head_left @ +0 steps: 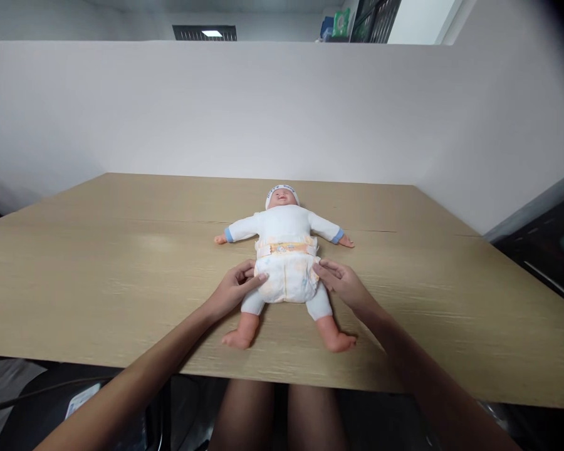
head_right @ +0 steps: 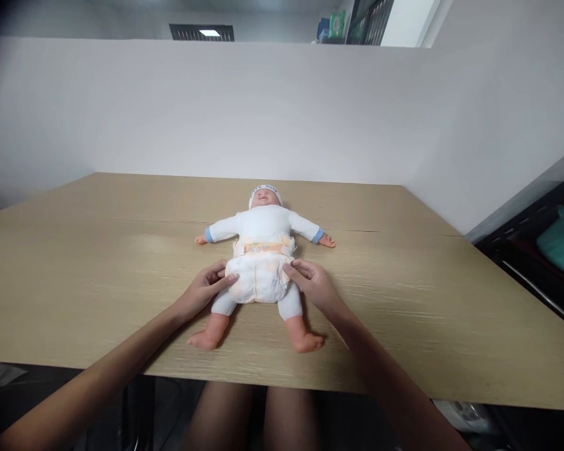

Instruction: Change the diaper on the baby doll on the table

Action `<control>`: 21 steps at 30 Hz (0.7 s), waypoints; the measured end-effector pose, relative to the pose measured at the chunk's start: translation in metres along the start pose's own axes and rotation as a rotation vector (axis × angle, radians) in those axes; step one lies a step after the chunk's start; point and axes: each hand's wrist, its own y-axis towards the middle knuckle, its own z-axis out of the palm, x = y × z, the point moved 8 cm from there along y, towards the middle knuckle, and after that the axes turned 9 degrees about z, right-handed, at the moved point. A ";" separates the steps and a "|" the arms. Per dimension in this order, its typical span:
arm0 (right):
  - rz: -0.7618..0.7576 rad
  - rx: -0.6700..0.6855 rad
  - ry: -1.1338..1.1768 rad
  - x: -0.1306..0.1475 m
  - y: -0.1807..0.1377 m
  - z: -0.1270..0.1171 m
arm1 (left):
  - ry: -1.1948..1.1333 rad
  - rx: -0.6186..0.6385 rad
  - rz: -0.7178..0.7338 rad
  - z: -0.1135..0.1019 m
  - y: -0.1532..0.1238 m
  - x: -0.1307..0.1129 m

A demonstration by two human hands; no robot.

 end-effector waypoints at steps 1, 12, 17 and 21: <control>0.016 -0.009 -0.024 0.000 0.000 -0.007 | 0.010 -0.019 -0.004 -0.003 -0.004 -0.001; -0.357 -0.189 -0.368 0.045 0.023 -0.034 | 0.593 -0.191 0.253 -0.045 0.031 -0.037; -0.469 -0.100 -0.516 0.046 0.055 -0.018 | 0.547 -0.023 0.396 -0.031 0.075 -0.024; -0.540 -0.117 -0.579 0.044 0.055 -0.011 | 0.621 0.053 0.493 -0.023 0.074 -0.024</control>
